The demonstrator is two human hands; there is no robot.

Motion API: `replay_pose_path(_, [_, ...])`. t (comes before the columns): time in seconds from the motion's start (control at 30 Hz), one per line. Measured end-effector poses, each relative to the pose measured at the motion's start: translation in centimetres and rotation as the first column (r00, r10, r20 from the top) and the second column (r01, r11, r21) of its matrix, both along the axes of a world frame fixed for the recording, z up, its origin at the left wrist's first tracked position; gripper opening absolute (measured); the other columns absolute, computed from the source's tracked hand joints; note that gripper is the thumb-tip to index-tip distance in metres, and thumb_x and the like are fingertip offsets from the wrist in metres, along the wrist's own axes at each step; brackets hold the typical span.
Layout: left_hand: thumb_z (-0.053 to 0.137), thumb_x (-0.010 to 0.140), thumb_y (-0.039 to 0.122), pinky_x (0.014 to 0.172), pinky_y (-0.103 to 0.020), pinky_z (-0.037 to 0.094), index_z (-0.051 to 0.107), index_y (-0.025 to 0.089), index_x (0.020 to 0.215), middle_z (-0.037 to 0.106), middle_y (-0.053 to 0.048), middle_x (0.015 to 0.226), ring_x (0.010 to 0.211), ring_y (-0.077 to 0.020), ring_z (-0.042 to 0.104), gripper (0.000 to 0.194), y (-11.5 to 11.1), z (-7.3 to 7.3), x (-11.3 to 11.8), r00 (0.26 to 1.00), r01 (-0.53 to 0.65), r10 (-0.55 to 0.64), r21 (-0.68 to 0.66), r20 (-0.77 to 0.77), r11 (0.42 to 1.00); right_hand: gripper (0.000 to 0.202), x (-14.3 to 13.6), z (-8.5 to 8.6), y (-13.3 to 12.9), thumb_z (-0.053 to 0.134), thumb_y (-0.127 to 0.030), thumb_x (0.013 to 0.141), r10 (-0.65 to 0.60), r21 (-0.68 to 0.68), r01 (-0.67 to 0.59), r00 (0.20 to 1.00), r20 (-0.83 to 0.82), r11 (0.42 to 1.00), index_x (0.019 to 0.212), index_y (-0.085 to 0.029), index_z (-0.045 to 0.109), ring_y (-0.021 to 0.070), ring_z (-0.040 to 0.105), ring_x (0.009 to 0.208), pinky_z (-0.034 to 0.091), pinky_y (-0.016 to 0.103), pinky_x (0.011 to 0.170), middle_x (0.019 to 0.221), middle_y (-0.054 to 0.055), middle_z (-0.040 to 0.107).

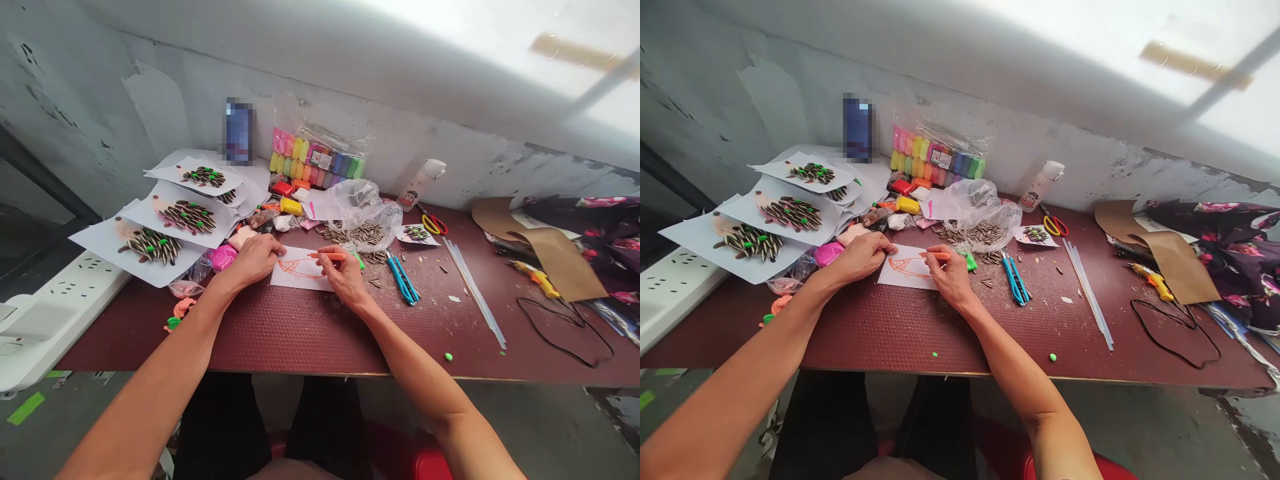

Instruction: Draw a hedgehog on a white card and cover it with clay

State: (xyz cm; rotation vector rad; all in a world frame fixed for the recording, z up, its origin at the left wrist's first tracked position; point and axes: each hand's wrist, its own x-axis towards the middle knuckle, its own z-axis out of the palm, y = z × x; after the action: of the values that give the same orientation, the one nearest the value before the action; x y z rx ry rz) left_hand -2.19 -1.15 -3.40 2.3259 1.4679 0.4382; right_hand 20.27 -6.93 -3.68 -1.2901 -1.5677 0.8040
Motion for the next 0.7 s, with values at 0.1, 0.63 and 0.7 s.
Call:
replay_pose_path(0.1, [0.047, 0.076, 0.017, 0.093, -0.038, 0.054, 0.082, 0.021, 0.096, 0.078, -0.007, 0.104, 0.099, -0.0271, 0.07, 0.041, 0.1, -0.1, 0.0, 1.0, -0.004, 0.004, -0.01, 0.028, 1.0, 0.037, 0.1, 0.1, -0.1, 0.06, -0.054, 0.091, -0.001, -0.006, 0.001, 1.0, -0.012, 1.0, 0.093, -0.019, 0.07, 0.0164, 0.068, 0.07, 0.053, 0.027, 0.061, 0.085, 0.007, 0.073])
replay_pose_path(0.63, [0.051, 0.073, 0.026, 0.078, -0.034, 0.051, 0.078, 0.019, 0.09, 0.077, -0.006, 0.087, 0.079, -0.0235, 0.067, 0.033, -0.3, 0.3, -0.1, 0.998, 0.032, -0.028, -0.055, 0.06, 0.998, 0.028, -0.3, 1.0, -0.7, 0.057, -0.042, 0.091, 0.002, -0.035, 0.0, 0.998, 0.06, 0.999, 0.078, -0.019, 0.067, 0.0124, 0.057, 0.056, 0.044, 0.024, 0.052, 0.073, 0.004, 0.071])
replay_pose_path(0.7, [0.051, 0.074, 0.027, 0.077, -0.033, 0.051, 0.076, 0.018, 0.097, 0.076, -0.006, 0.088, 0.079, -0.0228, 0.067, 0.036, -0.3, 0.2, -0.2, 0.997, 0.032, -0.028, -0.046, 0.074, 0.998, 0.025, -0.3, 1.0, -0.8, 0.057, -0.041, 0.09, 0.009, -0.038, -0.006, 0.998, 0.062, 0.999, 0.082, -0.019, 0.067, 0.0125, 0.056, 0.056, 0.044, 0.024, 0.052, 0.074, 0.004, 0.072])
